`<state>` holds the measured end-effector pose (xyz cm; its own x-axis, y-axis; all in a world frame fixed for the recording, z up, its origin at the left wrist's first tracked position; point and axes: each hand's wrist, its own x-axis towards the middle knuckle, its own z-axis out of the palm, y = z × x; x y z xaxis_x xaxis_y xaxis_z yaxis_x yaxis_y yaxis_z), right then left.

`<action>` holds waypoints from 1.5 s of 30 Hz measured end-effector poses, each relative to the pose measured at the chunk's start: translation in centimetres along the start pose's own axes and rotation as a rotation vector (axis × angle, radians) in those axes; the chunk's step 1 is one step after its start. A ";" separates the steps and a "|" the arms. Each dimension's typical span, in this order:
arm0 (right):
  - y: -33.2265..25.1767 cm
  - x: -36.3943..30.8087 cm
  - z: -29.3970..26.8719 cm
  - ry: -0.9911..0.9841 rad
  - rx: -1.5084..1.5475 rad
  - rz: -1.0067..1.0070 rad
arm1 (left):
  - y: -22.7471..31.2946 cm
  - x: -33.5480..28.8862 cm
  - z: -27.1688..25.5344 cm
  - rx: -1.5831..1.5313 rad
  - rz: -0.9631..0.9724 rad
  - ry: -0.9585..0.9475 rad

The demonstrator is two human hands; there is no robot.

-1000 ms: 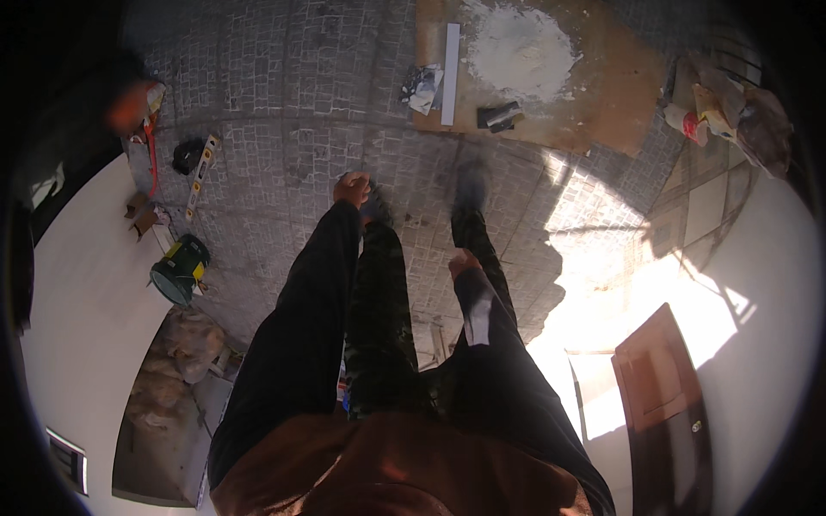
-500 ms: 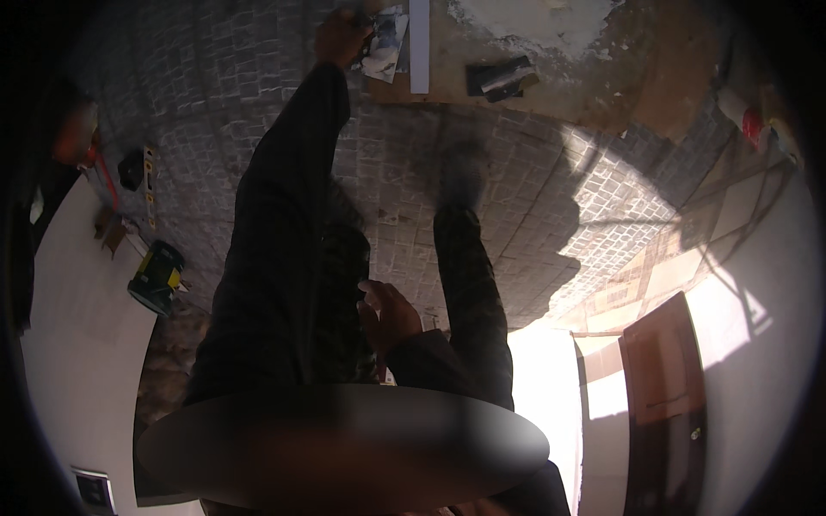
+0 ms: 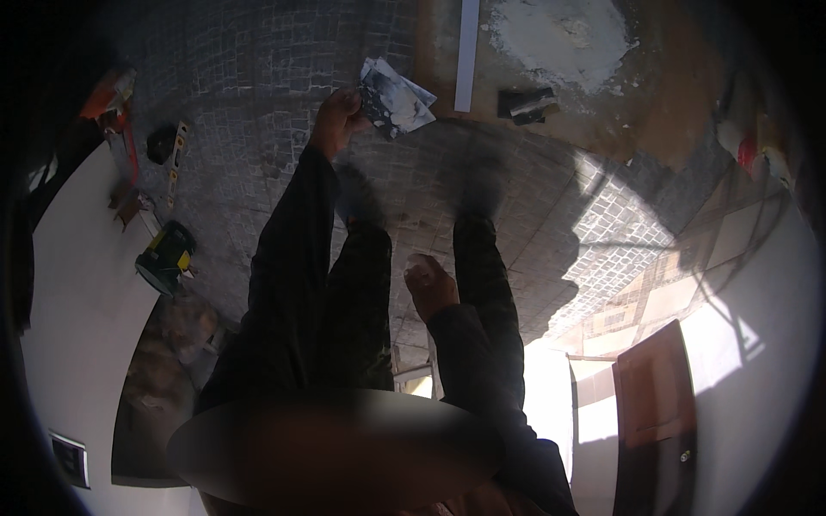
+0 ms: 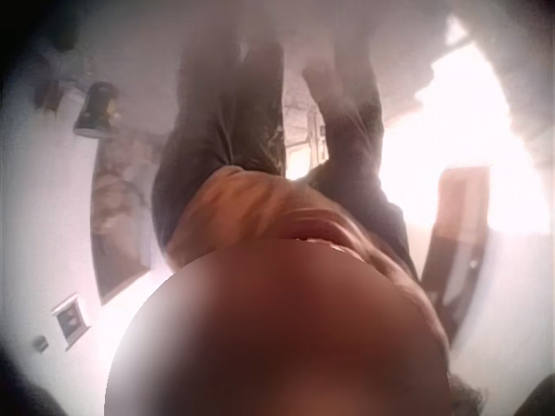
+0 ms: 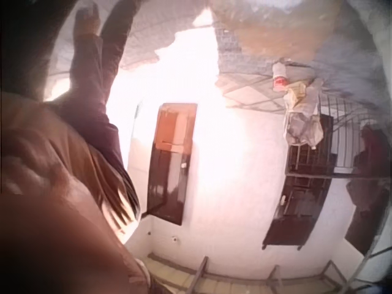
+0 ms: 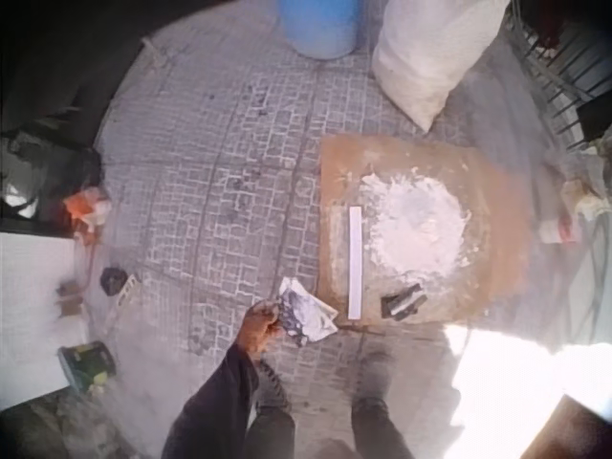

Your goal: The person applies plaster to a wall using a trowel and a spirit level. They repeatedly smooth the plaster along the wall surface and check alignment with the level.

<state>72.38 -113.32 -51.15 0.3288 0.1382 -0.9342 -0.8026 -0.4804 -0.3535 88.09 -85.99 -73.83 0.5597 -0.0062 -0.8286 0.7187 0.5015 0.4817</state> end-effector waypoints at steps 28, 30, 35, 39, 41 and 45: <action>-33.9 -45.2 30.1 -0.685 -0.280 -1.258 | 20.5 -80.3 -9.8 -0.931 0.703 -0.129; -34.8 -46.3 33.9 -0.792 -0.350 -1.261 | 20.4 -82.3 -11.9 -1.008 0.756 -0.025; -36.1 -49.1 42.9 -0.969 -0.410 -1.225 | 19.3 -86.1 -17.6 -1.141 0.807 0.181; -37.7 -50.2 48.8 -0.816 -0.608 -1.677 | 17.9 -88.2 -22.5 -1.230 0.837 0.223; -38.5 -49.9 52.2 -0.730 -0.714 -1.609 | 17.9 -89.1 -25.8 -1.159 0.891 0.236; -39.5 -48.6 59.6 -0.556 -0.704 -1.710 | 19.2 -90.0 -31.7 -1.109 0.865 0.395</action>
<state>58.41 -49.45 5.39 0.1431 0.9175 0.3710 0.5101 0.2529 -0.8221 38.45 -48.35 0.95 0.3645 0.7785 -0.5110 -0.5587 0.6218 0.5488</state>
